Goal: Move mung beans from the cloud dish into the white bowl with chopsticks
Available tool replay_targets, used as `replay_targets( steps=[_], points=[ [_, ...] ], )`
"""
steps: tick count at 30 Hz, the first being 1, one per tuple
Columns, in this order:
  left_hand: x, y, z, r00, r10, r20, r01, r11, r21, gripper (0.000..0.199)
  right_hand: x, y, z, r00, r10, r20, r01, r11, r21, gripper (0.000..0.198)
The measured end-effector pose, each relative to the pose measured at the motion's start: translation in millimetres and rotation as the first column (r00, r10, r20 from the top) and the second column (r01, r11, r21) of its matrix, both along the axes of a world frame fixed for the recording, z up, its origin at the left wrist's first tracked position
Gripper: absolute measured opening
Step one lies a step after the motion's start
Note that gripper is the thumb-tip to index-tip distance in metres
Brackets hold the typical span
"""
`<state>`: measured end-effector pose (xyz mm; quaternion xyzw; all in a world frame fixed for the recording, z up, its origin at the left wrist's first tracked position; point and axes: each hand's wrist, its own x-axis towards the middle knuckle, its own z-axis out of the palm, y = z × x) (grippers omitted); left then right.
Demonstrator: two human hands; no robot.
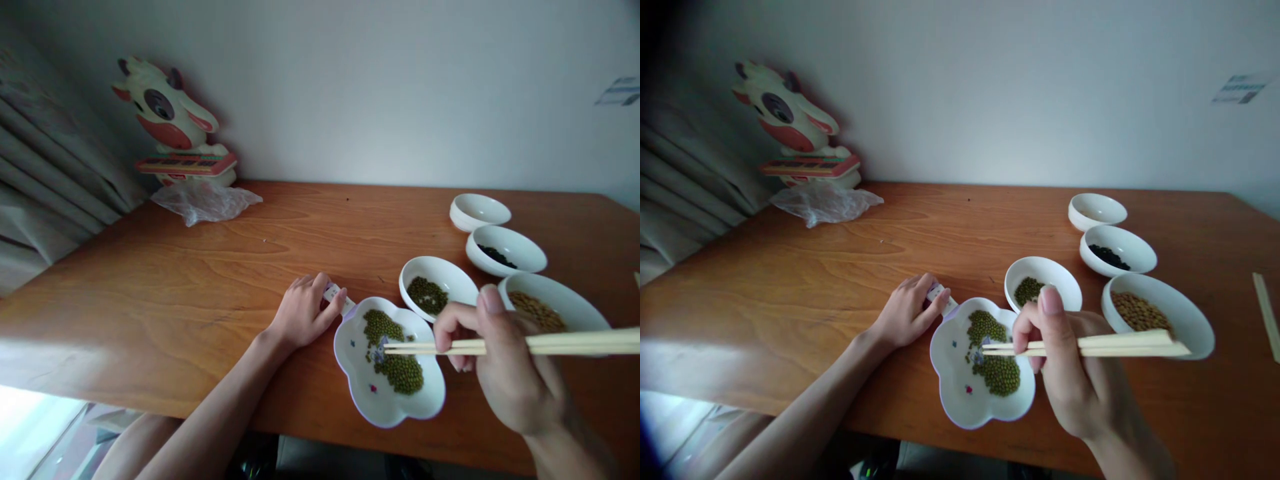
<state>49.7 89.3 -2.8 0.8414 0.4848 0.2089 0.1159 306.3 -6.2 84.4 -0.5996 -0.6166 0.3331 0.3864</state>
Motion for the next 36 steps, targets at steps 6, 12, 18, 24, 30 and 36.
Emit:
replay_targets(
  steps=[6, 12, 18, 24, 30, 36],
  points=[
    [-2, 1, -2.3, 1.000, -0.004, -0.005, 0.004, 1.000, -0.012, 0.038, 48, -1, 8, 0.963, -0.261, -0.067, 0.269, 0.949, 0.165, 0.088],
    [-2, 2, -1.8, 1.000, -0.011, -0.011, 0.011, 1.000, -0.019, 0.037, 62, -3, 17, 0.939, -0.342, -0.030, 0.342, 0.923, 0.175, 0.083],
    [-10, -1, 8.6, 0.994, -0.025, -0.107, 0.025, 1.000, -0.005, 0.038, 51, -9, 17, 0.960, -0.276, -0.035, 0.278, 0.945, 0.170, 0.042],
    [-22, -4, 18.2, 0.999, -0.024, -0.047, 0.028, 0.997, 0.078, 0.029, 50, -14, 24, 0.994, -0.090, 0.061, 0.088, 0.995, 0.040, 0.039],
    [-28, -9, 24.9, 0.991, -0.130, 0.039, 0.134, 0.981, -0.140, 0.026, 49, -13, 24, 0.982, 0.008, 0.188, -0.015, 0.999, 0.036, 0.034],
    [-30, -9, 16.1, 0.993, 0.006, 0.114, 0.040, 0.919, -0.392, 0.047, 38, -8, 21, 0.993, 0.017, 0.118, -0.022, 0.999, 0.047, 0.033]
  ],
)
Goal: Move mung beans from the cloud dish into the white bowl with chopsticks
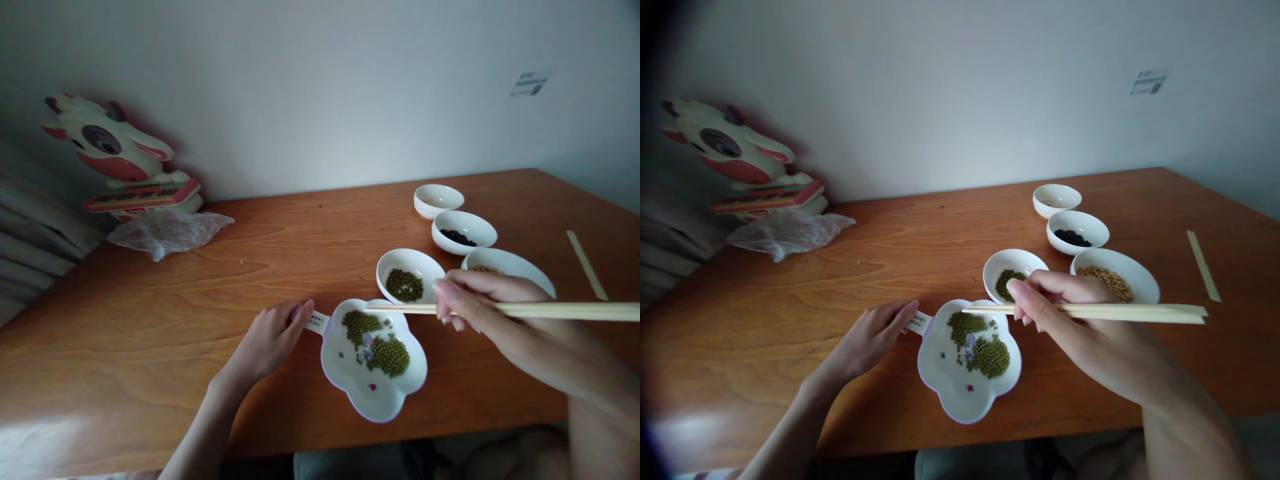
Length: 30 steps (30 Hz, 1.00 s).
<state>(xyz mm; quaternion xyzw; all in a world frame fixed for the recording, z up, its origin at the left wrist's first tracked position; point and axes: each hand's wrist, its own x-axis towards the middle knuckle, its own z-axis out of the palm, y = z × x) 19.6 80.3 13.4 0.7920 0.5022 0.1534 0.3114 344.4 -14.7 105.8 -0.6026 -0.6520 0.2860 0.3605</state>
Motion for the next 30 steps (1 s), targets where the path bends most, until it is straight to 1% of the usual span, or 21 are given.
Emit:
replay_targets(
  steps=[3, 7, 9, 12, 18, 22, 26, 30],
  points=[
    [-1, 1, 0.6, 0.996, 0.030, 0.084, -0.022, 0.995, -0.100, 0.051, -1, 5, -4, 0.997, 0.012, -0.079, -0.013, 1.000, -0.011, 0.036],
    [-2, 0, 7.1, 0.978, 0.065, 0.200, -0.015, 0.971, -0.240, 0.052, 0, 10, -6, 0.996, 0.014, -0.090, -0.015, 1.000, -0.013, 0.038],
    [-3, 1, 8.6, 0.971, 0.071, 0.229, -0.002, 0.957, -0.289, 0.051, 0, 10, -5, 0.996, 0.015, -0.091, -0.016, 1.000, -0.010, 0.037],
    [-5, 3, 5.9, 0.962, 0.102, 0.253, -0.010, 0.940, -0.340, 0.050, 0, 7, -3, 0.994, 0.012, -0.112, -0.013, 1.000, -0.006, 0.036],
    [-7, 10, -2.7, 0.923, 0.226, 0.310, -0.038, 0.858, -0.512, 0.052, 2, 4, -3, 0.989, 0.009, -0.144, -0.011, 1.000, -0.013, 0.036],
    [-10, 13, -5.3, 0.915, 0.258, 0.310, -0.046, 0.831, -0.555, 0.054, 5, 5, -8, 0.986, 0.038, -0.161, -0.042, 0.999, -0.024, 0.035],
    [-12, 13, -6.4, 0.902, 0.262, 0.344, -0.010, 0.808, -0.590, 0.053, 9, 5, -15, 0.969, 0.030, -0.244, -0.040, 0.998, -0.039, 0.044],
    [-10, 11, -2.9, 0.923, 0.207, 0.325, 0.014, 0.824, -0.566, 0.056, 11, 6, -20, 0.982, 0.011, -0.189, -0.021, 0.998, -0.054, 0.054]
  ],
)
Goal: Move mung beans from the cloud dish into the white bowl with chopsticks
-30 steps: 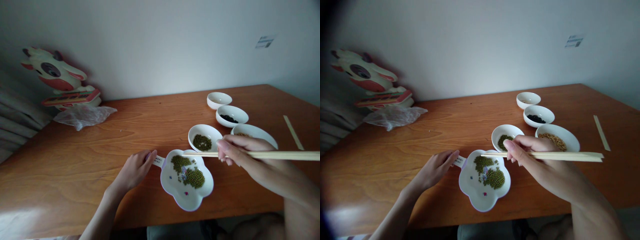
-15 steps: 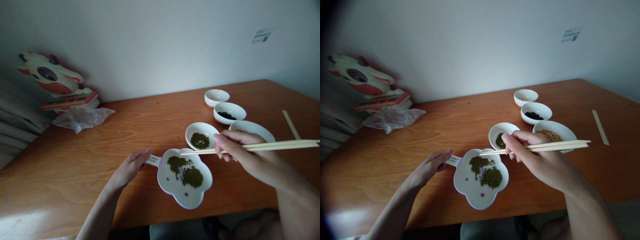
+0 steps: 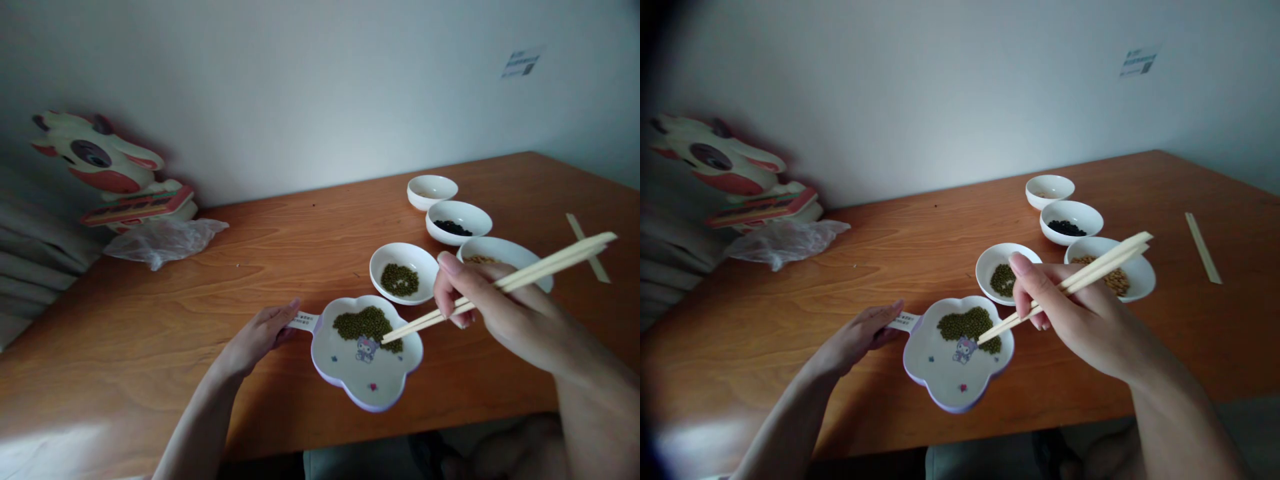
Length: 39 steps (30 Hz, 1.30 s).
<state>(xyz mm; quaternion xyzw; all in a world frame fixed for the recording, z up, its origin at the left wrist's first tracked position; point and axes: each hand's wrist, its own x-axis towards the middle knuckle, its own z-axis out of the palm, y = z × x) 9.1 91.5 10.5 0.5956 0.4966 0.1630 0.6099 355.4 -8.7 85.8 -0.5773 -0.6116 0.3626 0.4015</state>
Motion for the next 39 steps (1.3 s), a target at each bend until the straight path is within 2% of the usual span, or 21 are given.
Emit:
replay_targets(
  steps=[4, 13, 17, 20, 22, 25, 27, 30, 34, 37, 39],
  points=[
    [1, 0, 5.9, 0.998, -0.001, -0.066, 0.003, 0.999, 0.032, 0.058, -5, -1, 0, 0.998, -0.008, 0.057, 0.009, 1.000, -0.015, 0.052],
    [5, -2, 17.5, 0.987, 0.004, -0.158, 0.003, 0.999, 0.049, 0.060, -27, 3, 11, 0.982, 0.058, 0.181, -0.070, 0.996, 0.060, 0.039],
    [3, 3, 8.1, 0.975, 0.007, -0.220, 0.018, 0.994, 0.111, 0.062, -31, 5, 12, 0.976, 0.020, 0.218, -0.043, 0.994, 0.101, 0.038],
    [3, 7, -3.1, 0.956, 0.041, -0.289, 0.027, 0.974, 0.226, 0.066, -30, 5, 16, 0.971, 0.000, 0.237, -0.030, 0.992, 0.122, 0.038],
    [5, 8, -7.2, 0.909, 0.123, -0.397, 0.017, 0.943, 0.331, 0.068, -27, 4, 19, 0.969, 0.009, 0.246, -0.038, 0.993, 0.111, 0.035],
    [12, 4, -6.5, 0.746, 0.285, -0.601, 0.045, 0.880, 0.473, 0.069, -19, 4, 21, 0.978, 0.080, 0.194, -0.087, 0.996, 0.032, 0.025],
    [17, 1, -4.5, 0.653, 0.339, -0.677, 0.090, 0.853, 0.514, 0.069, -14, 4, 20, 0.983, 0.115, 0.143, -0.114, 0.993, -0.016, 0.018],
    [23, -1, -4.8, 0.601, 0.356, -0.715, 0.140, 0.835, 0.532, 0.069, -10, 1, 18, 0.984, 0.126, 0.124, -0.126, 0.992, -0.012, 0.016],
    [26, 0, -11.1, 0.619, 0.377, -0.689, 0.150, 0.804, 0.575, 0.071, -15, -4, 17, 0.985, 0.145, 0.090, -0.148, 0.989, 0.021, 0.025],
    [25, 0, -14.7, 0.682, 0.374, -0.629, 0.159, 0.763, 0.627, 0.065, -23, -3, 17, 0.973, 0.226, 0.039, -0.223, 0.973, -0.052, 0.031],
    [25, -1, -15.5, 0.714, 0.362, -0.600, 0.170, 0.742, 0.649, 0.059, -30, -1, 16, 0.962, 0.262, 0.072, -0.255, 0.962, -0.094, 0.031]
  ],
)
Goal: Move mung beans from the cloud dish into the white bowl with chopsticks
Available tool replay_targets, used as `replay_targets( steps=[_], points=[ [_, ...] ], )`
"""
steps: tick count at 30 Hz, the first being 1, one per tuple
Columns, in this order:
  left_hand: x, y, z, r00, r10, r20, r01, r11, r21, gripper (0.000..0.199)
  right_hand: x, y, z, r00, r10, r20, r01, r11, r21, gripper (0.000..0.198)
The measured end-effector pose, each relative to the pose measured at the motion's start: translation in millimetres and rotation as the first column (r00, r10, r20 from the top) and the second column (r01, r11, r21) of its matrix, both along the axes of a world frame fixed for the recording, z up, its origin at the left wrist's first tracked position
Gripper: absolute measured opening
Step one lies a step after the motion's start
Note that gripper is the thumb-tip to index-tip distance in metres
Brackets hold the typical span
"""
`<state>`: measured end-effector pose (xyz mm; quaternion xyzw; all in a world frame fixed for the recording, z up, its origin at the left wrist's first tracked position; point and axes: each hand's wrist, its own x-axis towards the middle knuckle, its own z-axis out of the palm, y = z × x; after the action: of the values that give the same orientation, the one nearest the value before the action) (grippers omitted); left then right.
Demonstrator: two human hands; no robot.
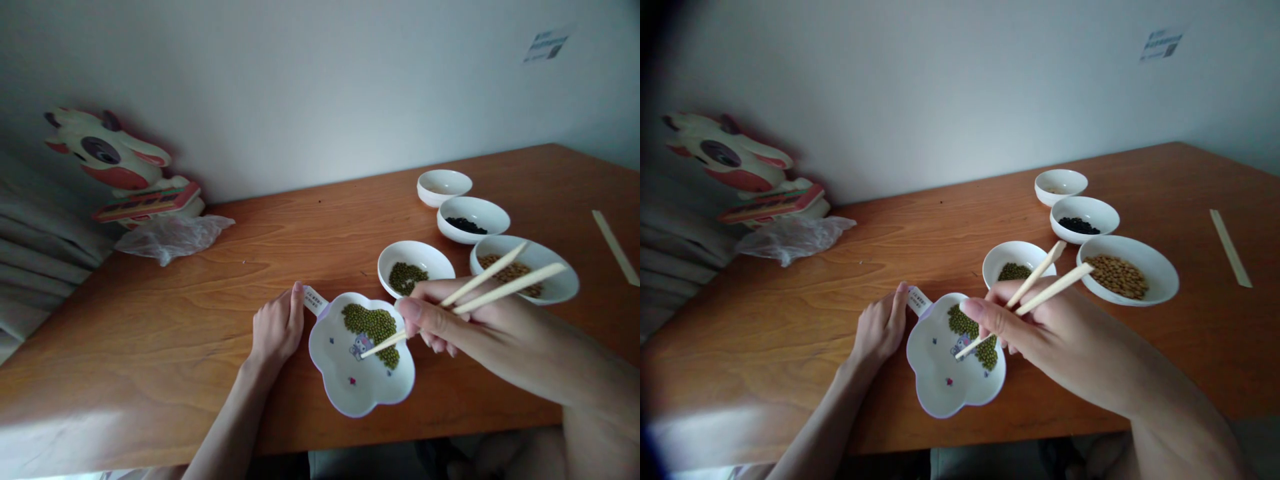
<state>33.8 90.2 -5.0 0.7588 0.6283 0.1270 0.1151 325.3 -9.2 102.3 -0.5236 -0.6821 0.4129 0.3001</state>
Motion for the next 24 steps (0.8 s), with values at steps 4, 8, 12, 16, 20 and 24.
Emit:
replay_targets(
  steps=[4, 8, 12, 16, 20, 24],
  points=[
    [2, -2, 0.0, 0.999, -0.041, 0.015, 0.040, 0.999, 0.027, 0.050, -19, 5, -2, 0.992, 0.058, 0.114, -0.056, 0.998, -0.021, 0.032],
    [2, -3, -1.5, 0.998, -0.054, 0.027, 0.053, 0.997, 0.065, 0.035, -47, 7, -2, 0.986, 0.135, 0.102, -0.137, 0.991, 0.008, 0.039],
    [1, -1, -2.9, 0.996, -0.071, 0.052, 0.069, 0.997, 0.042, 0.027, -73, 12, -1, 0.982, 0.163, 0.096, -0.173, 0.978, 0.114, 0.050],
    [-1, 2, -1.3, 0.990, -0.067, 0.127, 0.066, 0.998, 0.012, 0.030, -85, 18, -3, 0.985, 0.116, 0.124, -0.140, 0.969, 0.204, 0.051],
    [-3, 4, 0.1, 0.958, -0.067, 0.279, 0.071, 0.997, -0.003, 0.038, -89, 20, -2, 0.976, 0.128, 0.177, -0.164, 0.965, 0.204, 0.042],
    [-5, 4, -1.0, 0.932, -0.025, 0.363, 0.043, 0.998, -0.041, 0.052, -82, 17, -5, 0.961, 0.165, 0.222, -0.206, 0.963, 0.172, 0.035]
  ],
)
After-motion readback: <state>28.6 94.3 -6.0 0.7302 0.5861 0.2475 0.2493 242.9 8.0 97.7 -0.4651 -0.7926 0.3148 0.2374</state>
